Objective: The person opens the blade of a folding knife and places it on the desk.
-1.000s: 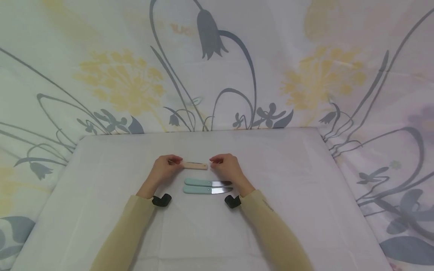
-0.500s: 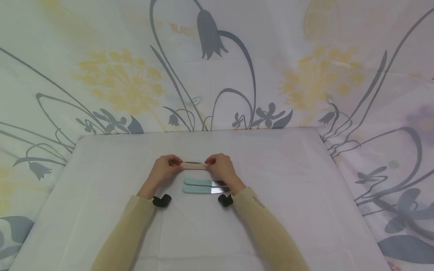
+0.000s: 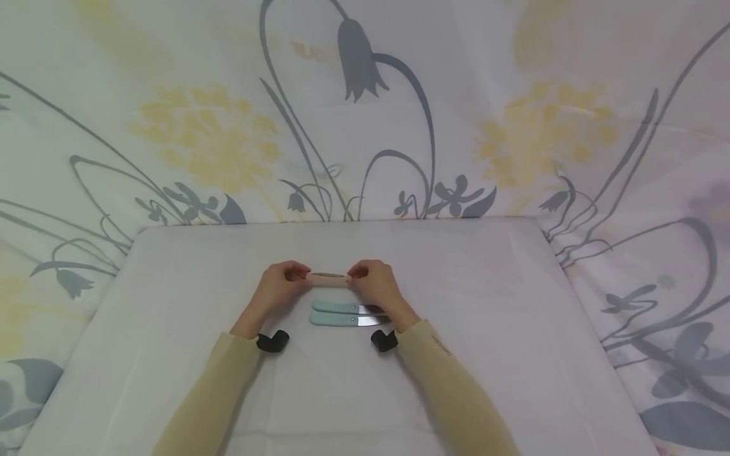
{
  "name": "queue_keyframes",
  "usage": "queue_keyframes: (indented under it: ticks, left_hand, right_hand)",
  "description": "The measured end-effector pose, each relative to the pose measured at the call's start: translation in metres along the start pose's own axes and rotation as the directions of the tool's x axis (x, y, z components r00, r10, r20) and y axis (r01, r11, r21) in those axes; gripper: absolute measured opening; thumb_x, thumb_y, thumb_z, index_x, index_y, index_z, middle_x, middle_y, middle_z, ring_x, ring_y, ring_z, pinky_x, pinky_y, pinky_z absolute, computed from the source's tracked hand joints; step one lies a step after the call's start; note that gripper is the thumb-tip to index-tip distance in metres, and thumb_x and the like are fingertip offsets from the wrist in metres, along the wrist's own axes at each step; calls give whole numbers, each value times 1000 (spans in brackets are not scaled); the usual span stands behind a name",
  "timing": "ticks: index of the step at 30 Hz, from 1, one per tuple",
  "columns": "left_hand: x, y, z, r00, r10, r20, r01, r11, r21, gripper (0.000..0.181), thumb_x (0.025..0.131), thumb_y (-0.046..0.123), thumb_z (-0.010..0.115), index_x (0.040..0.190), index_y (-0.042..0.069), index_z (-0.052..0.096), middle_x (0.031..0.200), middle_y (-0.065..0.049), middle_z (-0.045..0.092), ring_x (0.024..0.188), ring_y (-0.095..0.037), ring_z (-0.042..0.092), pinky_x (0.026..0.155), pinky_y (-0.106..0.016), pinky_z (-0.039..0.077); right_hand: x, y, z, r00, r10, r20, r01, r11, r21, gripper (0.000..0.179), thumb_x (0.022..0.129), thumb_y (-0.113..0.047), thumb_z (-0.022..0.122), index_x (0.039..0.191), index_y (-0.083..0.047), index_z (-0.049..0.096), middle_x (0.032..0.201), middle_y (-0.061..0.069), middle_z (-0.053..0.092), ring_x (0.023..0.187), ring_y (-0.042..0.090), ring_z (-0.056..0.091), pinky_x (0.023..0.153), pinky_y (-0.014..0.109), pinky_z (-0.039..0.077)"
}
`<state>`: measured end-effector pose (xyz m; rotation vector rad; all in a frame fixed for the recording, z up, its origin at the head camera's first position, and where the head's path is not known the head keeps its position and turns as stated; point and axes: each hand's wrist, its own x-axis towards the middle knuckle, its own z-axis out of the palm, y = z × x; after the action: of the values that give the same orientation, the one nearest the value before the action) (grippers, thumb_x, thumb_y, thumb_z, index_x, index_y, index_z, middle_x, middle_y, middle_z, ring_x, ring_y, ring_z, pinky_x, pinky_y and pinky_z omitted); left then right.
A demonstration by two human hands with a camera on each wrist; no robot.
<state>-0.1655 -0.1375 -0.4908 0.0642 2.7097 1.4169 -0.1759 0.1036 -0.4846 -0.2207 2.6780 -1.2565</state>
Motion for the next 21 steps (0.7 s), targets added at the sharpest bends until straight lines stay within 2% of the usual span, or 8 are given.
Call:
queue_keyframes:
  ticks: [4, 10, 14, 21]
  left_hand:
    - [-2, 0, -1, 1000, 19, -14, -20, 999, -25, 18, 87, 12, 78, 104, 8, 77, 90, -4, 71, 81, -20, 65, 78, -35, 50]
    - [-7, 6, -1, 1000, -30, 1, 30, 994, -109, 18, 86, 13, 79, 103, 8, 77, 93, -3, 72, 84, -19, 65, 74, -30, 48]
    - [-13, 11, -2, 998, -49, 33, 55, 980, -192, 18, 87, 11, 78, 104, 7, 75, 97, -4, 72, 90, -19, 67, 72, -29, 48]
    - [-21, 20, -1, 997, -25, 78, 49, 946, -322, 19, 88, 7, 76, 106, 5, 72, 98, -7, 72, 90, -20, 69, 73, -30, 49]
  right_hand:
    - [-4, -1, -3, 1000, -23, 1, 23, 998, 61, 18, 90, -17, 75, 104, -5, 75, 93, 4, 72, 86, 21, 64, 79, 39, 51]
    - [-12, 0, -10, 999, -34, 5, 34, 996, 85, 19, 91, -21, 75, 106, -10, 75, 96, 1, 71, 90, 19, 64, 82, 37, 49]
    - [-17, -1, -17, 999, -44, 8, 43, 992, 116, 17, 91, -23, 75, 104, -12, 76, 97, 1, 70, 91, 20, 63, 82, 39, 48]
    - [-29, -2, -27, 998, -63, -1, 63, 990, 125, 17, 91, -24, 76, 105, -14, 75, 99, -1, 70, 97, 20, 62, 84, 39, 47]
